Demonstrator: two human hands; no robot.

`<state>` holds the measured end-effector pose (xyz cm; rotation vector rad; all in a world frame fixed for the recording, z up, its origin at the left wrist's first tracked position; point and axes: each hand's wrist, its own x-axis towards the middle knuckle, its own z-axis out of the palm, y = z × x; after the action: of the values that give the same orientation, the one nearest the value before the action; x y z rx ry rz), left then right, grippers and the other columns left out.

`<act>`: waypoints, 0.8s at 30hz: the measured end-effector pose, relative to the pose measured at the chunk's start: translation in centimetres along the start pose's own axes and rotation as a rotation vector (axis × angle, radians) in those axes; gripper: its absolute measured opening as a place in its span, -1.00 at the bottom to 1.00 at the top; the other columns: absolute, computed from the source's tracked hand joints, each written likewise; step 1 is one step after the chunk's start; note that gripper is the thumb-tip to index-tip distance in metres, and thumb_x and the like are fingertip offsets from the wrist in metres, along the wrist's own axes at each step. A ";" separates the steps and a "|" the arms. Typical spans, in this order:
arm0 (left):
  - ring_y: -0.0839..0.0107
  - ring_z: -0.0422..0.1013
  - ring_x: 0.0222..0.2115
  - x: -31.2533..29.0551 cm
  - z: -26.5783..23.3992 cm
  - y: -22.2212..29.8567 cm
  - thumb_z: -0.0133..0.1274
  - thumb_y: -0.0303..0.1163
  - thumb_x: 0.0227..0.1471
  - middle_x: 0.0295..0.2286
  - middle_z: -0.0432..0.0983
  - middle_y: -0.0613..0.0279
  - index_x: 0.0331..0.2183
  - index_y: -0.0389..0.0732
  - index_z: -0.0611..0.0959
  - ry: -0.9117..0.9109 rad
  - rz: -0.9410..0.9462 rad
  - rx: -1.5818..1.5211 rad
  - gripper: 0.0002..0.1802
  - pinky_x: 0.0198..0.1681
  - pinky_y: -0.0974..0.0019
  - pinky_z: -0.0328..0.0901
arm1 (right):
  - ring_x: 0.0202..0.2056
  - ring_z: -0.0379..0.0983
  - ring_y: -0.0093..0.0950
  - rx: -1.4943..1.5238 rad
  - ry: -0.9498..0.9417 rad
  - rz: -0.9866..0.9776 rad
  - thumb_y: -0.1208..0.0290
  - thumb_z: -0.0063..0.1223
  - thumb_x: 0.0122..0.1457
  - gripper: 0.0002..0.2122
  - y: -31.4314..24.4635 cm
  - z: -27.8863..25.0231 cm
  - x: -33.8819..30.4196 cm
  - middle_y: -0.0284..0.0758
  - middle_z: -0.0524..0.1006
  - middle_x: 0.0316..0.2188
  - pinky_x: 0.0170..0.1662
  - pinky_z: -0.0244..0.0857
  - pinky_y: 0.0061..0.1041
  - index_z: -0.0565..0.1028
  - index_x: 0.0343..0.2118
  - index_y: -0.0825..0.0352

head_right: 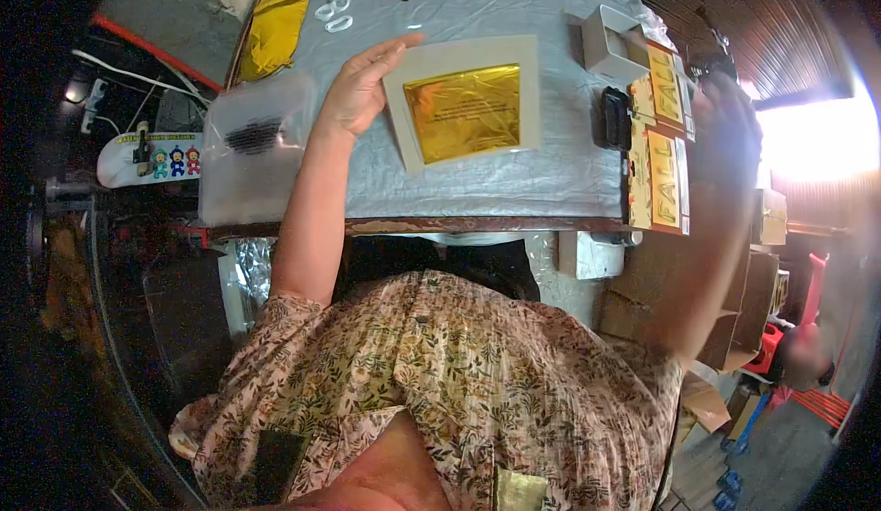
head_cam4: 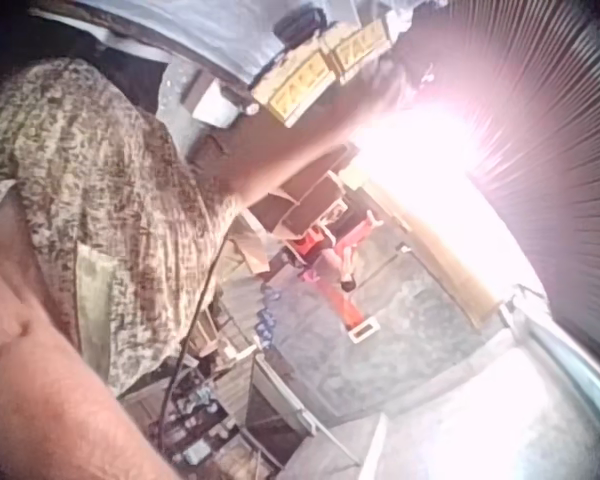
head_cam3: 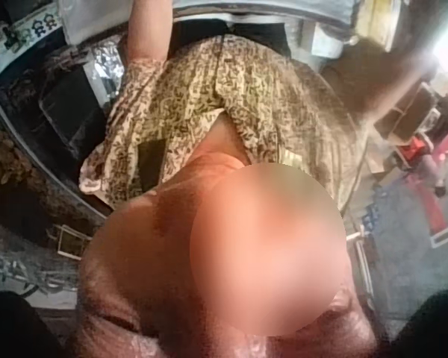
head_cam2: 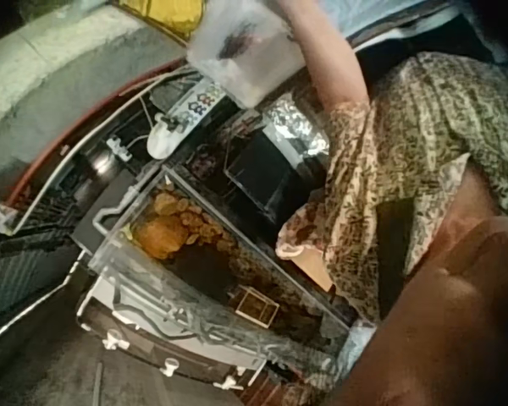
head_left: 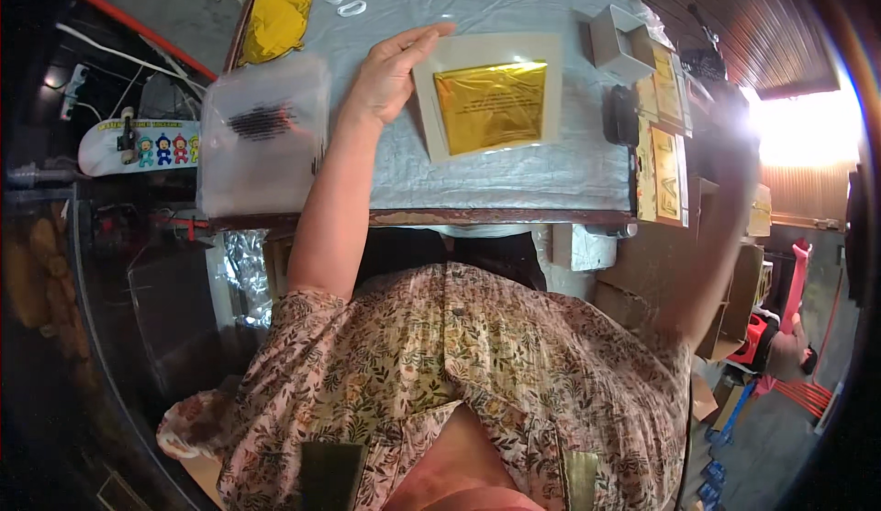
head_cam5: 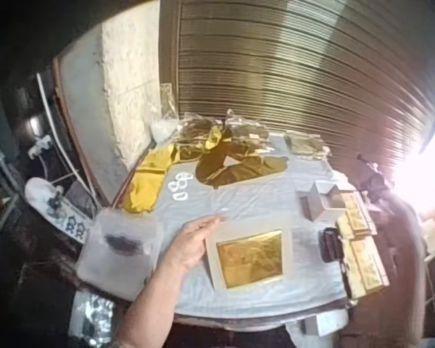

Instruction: Folding and placing gold-colored film sheets onto cardboard backings for packaging.

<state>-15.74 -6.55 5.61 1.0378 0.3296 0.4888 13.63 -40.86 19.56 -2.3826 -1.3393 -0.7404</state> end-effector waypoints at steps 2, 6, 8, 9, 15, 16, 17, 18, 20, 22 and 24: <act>0.49 0.49 -0.18 -0.3 -0.7 0.2 0.09 -0.23 0.26 -0.16 0.59 0.26 0.03 -0.27 0.62 0.010 -0.007 -0.038 -0.59 -0.08 0.39 0.39 | 0.00 0.50 -0.32 -0.054 -0.111 0.272 0.45 -0.09 0.30 -0.74 -0.6 -6.0 -3.7 -0.20 0.57 -0.07 0.03 0.36 -0.30 0.54 -0.02 0.36; 0.50 0.49 -0.18 1.6 0.8 -0.6 0.10 -0.20 0.26 -0.19 0.58 0.25 0.05 -0.27 0.59 -0.077 -0.028 -0.054 -0.57 -0.09 0.40 0.39 | 0.09 0.43 -0.34 -0.222 -0.110 0.242 0.45 -0.19 0.39 -0.65 25.0 -15.2 -25.5 -0.17 0.49 0.09 0.13 0.34 -0.29 0.40 0.14 0.53; 0.50 0.49 -0.19 1.3 -0.4 -0.7 0.11 -0.20 0.25 -0.18 0.58 0.26 0.05 -0.27 0.59 0.016 -0.030 0.036 -0.56 -0.08 0.39 0.39 | 0.11 0.41 -0.36 0.805 -0.002 0.764 0.46 -0.12 0.35 -0.66 20.8 -7.3 -36.4 -0.19 0.49 0.09 0.09 0.37 -0.40 0.43 0.12 0.48; 0.49 0.49 -0.20 2.6 -0.9 -2.1 0.13 -0.21 0.24 -0.18 0.58 0.25 0.04 -0.27 0.60 -0.029 -0.052 -0.033 -0.56 -0.07 0.38 0.39 | 0.13 0.39 -0.37 1.196 0.098 1.011 0.47 -0.08 0.33 -0.67 23.9 -13.6 -39.9 -0.20 0.49 0.09 0.06 0.38 -0.46 0.45 0.11 0.45; 0.45 0.47 -0.12 2.3 -1.9 -1.9 0.13 -0.19 0.23 -0.15 0.57 0.22 0.03 -0.32 0.60 0.116 0.028 0.327 -0.54 -0.01 0.38 0.36 | -0.24 0.48 -0.54 1.098 -0.511 1.356 0.28 0.21 0.20 -0.70 11.6 -4.4 -40.0 -0.31 0.63 -0.24 -0.17 0.38 -0.55 0.62 -0.09 0.35; 0.45 0.47 -0.12 2.2 -2.3 -1.8 0.13 -0.19 0.23 -0.15 0.57 0.22 0.03 -0.32 0.60 0.119 0.027 0.327 -0.54 -0.01 0.38 0.36 | -0.31 0.48 -0.57 1.103 -0.522 1.509 0.27 0.27 0.18 -0.71 11.3 -4.2 -40.2 -0.35 0.65 -0.30 -0.22 0.38 -0.57 0.64 -0.12 0.34; 0.45 0.48 -0.13 2.3 -2.5 -1.7 0.13 -0.21 0.22 -0.16 0.59 0.21 0.05 -0.28 0.60 0.167 0.115 0.630 -0.55 -0.03 0.39 0.37 | -0.31 0.48 -0.57 1.093 -0.517 1.513 0.27 0.27 0.18 -0.71 13.1 -4.7 -41.1 -0.35 0.65 -0.30 -0.22 0.38 -0.57 0.64 -0.12 0.34; 0.46 0.50 -0.14 2.9 -2.3 -1.8 0.13 -0.23 0.21 -0.16 0.61 0.20 0.06 -0.25 0.60 0.195 0.206 0.920 -0.56 -0.05 0.39 0.37 | -0.21 0.49 -0.57 0.656 -0.785 1.379 0.26 0.26 0.18 -0.65 16.1 -6.4 -42.8 -0.32 0.64 -0.23 -0.13 0.35 -0.51 0.60 -0.02 0.31; 0.45 0.50 -0.15 2.5 -1.9 -0.9 0.11 -0.28 0.22 -0.15 0.61 0.22 0.04 -0.21 0.61 0.184 0.379 1.098 -0.61 -0.05 0.40 0.36 | -0.10 0.50 -0.58 0.235 -1.022 1.202 0.24 0.25 0.19 -0.58 17.6 -7.1 -44.0 -0.30 0.64 -0.16 -0.03 0.32 -0.45 0.56 0.08 0.27; 0.44 0.50 -0.16 1.0 -1.3 0.6 0.09 -0.34 0.23 -0.14 0.61 0.25 0.03 -0.18 0.63 0.201 0.554 1.290 -0.65 -0.04 0.41 0.34 | -0.11 0.51 -0.56 0.641 -0.490 1.093 0.25 0.20 0.24 -0.58 18.2 -8.0 -42.5 -0.36 0.62 -0.14 -0.07 0.33 -0.50 0.51 0.12 0.32; 0.41 0.52 -0.17 -0.7 -0.5 2.0 0.08 -0.39 0.21 -0.15 0.62 0.26 -0.06 -0.17 0.69 0.101 0.293 1.212 -0.73 -0.10 0.39 0.36 | -0.11 0.53 -0.55 0.954 -0.353 1.398 0.26 0.16 0.25 -0.60 12.0 -7.8 -35.0 -0.32 0.61 -0.13 -0.05 0.35 -0.50 0.50 0.11 0.31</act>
<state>-17.00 -5.69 7.18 2.2637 0.5905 0.6071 6.66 -75.35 5.68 -1.9110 0.1800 0.6016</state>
